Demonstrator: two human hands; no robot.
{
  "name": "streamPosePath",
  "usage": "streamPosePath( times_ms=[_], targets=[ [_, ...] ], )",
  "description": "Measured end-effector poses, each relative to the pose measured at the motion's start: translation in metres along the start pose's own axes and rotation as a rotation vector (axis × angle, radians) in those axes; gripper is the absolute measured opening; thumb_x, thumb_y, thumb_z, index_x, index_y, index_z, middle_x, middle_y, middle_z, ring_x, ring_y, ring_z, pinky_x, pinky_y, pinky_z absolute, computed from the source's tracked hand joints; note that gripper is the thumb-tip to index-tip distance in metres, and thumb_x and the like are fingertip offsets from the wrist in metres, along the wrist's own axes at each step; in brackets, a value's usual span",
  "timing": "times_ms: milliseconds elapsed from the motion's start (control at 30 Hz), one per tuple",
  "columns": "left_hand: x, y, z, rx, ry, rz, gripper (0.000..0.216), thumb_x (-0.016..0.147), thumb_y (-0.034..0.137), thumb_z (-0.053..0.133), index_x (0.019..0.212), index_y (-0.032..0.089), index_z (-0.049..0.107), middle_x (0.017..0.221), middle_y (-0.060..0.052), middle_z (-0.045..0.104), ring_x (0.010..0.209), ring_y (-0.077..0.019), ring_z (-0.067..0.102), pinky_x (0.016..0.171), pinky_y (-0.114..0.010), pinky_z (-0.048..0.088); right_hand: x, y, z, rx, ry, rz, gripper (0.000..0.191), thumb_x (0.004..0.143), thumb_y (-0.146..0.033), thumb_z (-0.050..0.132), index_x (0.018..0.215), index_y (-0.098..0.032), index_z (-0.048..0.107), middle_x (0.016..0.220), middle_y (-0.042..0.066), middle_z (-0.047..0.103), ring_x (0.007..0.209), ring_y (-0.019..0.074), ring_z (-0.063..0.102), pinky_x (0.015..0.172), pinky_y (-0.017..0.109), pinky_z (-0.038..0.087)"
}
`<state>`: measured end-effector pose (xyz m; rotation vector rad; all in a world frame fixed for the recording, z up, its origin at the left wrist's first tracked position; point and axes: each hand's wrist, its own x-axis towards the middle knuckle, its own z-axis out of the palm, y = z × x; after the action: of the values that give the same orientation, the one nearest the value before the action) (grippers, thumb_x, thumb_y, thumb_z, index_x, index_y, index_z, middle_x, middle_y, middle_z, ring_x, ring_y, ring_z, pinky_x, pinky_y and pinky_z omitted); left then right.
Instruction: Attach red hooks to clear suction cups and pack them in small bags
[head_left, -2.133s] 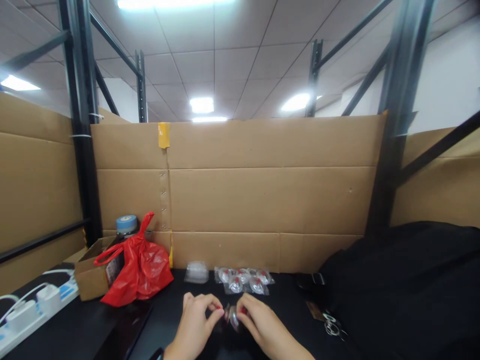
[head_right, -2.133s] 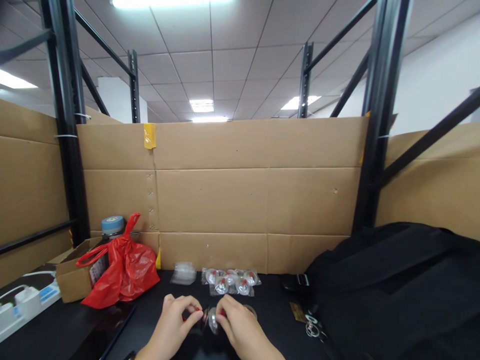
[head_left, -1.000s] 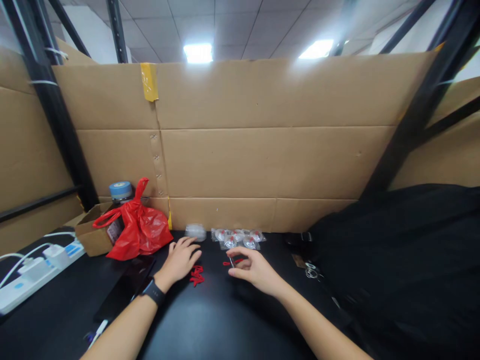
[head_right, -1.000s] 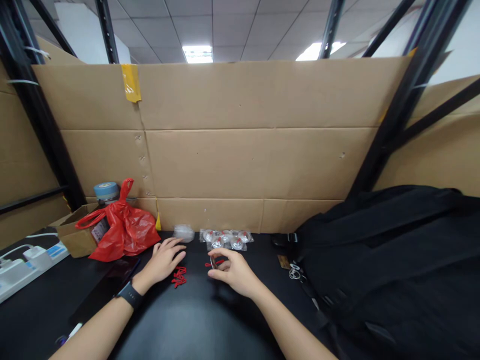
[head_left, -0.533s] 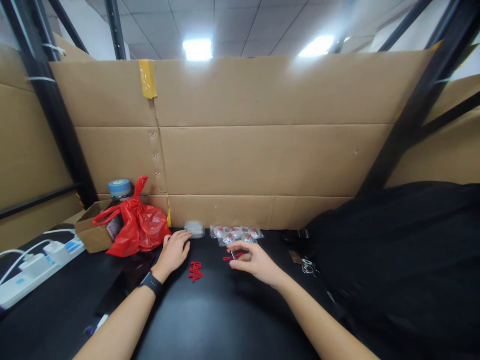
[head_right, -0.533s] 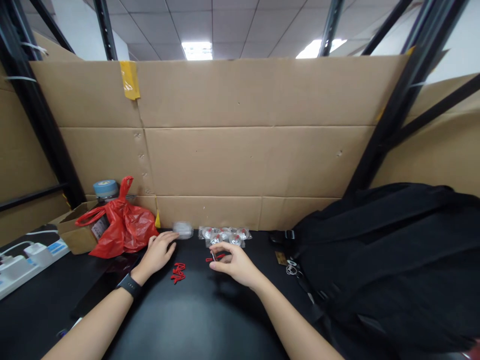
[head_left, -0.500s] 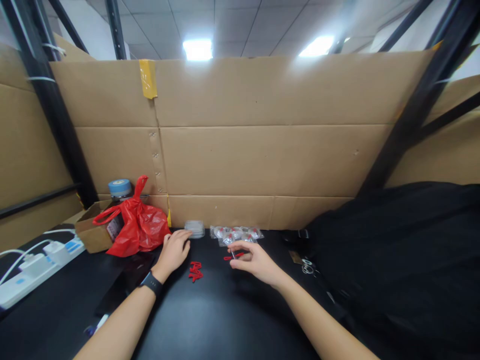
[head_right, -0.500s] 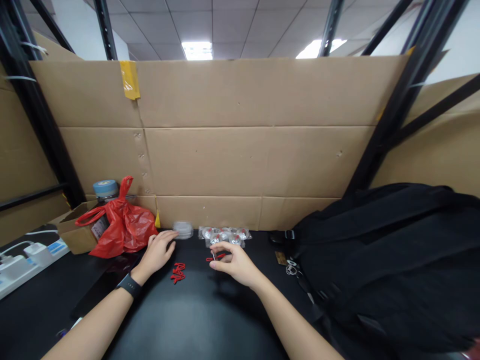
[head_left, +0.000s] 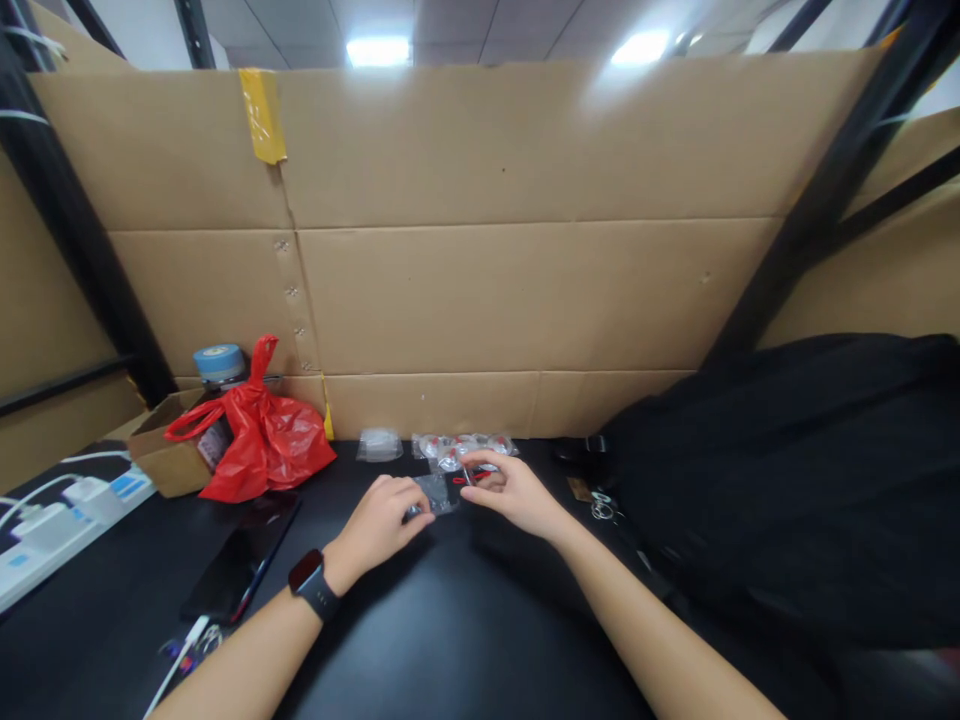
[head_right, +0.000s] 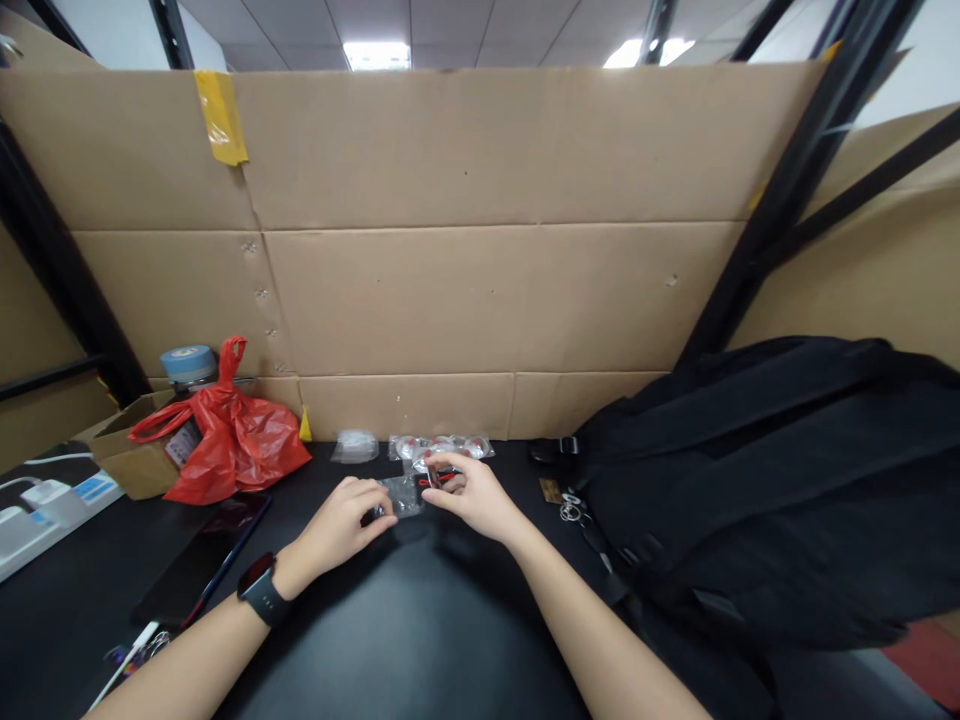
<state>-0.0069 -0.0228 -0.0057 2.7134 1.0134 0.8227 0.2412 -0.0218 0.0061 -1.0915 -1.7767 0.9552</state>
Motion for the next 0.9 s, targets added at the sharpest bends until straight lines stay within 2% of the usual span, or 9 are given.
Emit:
streamPosePath(
  times_ms=[167,267,367,433,533,700,900],
  targets=[
    [-0.001,0.012,-0.002,-0.024,-0.229,0.002,0.013,0.093,0.031,0.058,0.086,0.02,0.06,0.083,0.0,0.067,0.079,-0.016,0.063,0.078,-0.027,0.043,-0.005,-0.004,-0.008,-0.476,-0.098,-0.056,0.036,0.073,-0.032,0.076,0.107,-0.021,0.067,0.09,0.003,0.07,0.071,0.0154,0.06,0.071,0.028,0.048],
    [-0.005,0.011,-0.005,-0.031,-0.293,0.069,0.017,0.094,0.036,0.056,0.104,0.024,0.063,0.107,-0.003,0.068,0.1,-0.0188,0.063,0.091,-0.03,0.043,-0.008,-0.011,-0.01,-0.586,-0.135,-0.029,0.032,0.074,-0.035,0.076,0.102,-0.022,0.067,0.08,0.001,0.069,0.069,0.0157,0.06,0.065,0.025,0.044],
    [-0.008,0.011,-0.006,0.013,-0.32,0.089,0.029,0.094,0.042,0.056,0.121,0.032,0.062,0.135,-0.005,0.057,0.127,-0.0251,0.051,0.106,-0.039,0.035,-0.011,-0.017,-0.008,-0.646,-0.177,0.006,0.037,0.071,-0.036,0.079,0.103,-0.022,0.065,0.082,0.001,0.07,0.07,0.0166,0.062,0.064,0.024,0.042],
    [-0.01,0.013,-0.006,0.064,-0.338,0.048,0.034,0.093,0.046,0.057,0.126,0.037,0.06,0.142,-0.005,0.052,0.134,-0.0302,0.042,0.107,-0.047,0.032,-0.013,-0.019,-0.005,-0.722,-0.186,0.034,0.044,0.067,-0.034,0.081,0.106,-0.024,0.064,0.089,0.002,0.071,0.076,0.0191,0.065,0.067,0.026,0.043],
    [-0.011,0.017,-0.004,0.111,-0.363,-0.006,0.039,0.092,0.047,0.057,0.131,0.041,0.057,0.147,-0.006,0.047,0.134,-0.0347,0.039,0.104,-0.053,0.034,-0.015,-0.019,0.002,-0.837,-0.192,0.07,0.045,0.064,-0.034,0.084,0.104,-0.026,0.065,0.093,0.004,0.072,0.084,0.024,0.067,0.068,0.028,0.043],
    [-0.012,0.018,-0.001,0.103,-0.385,-0.027,0.04,0.093,0.045,0.056,0.133,0.043,0.055,0.151,-0.007,0.04,0.136,-0.0353,0.037,0.104,-0.056,0.034,-0.013,-0.012,0.012,-0.847,-0.213,0.058,0.032,0.069,-0.033,0.081,0.095,-0.023,0.065,0.085,0.004,0.07,0.08,0.0236,0.066,0.065,0.027,0.041],
    [-0.013,0.014,0.003,0.063,-0.381,-0.009,0.04,0.092,0.044,0.057,0.132,0.043,0.056,0.148,-0.008,0.043,0.139,-0.0345,0.034,0.106,-0.054,0.032,-0.01,-0.001,0.013,-0.694,-0.192,-0.07,0.031,0.071,-0.024,0.079,0.099,-0.02,0.065,0.094,0.005,0.066,0.081,0.0188,0.062,0.072,0.027,0.046]
  ],
)
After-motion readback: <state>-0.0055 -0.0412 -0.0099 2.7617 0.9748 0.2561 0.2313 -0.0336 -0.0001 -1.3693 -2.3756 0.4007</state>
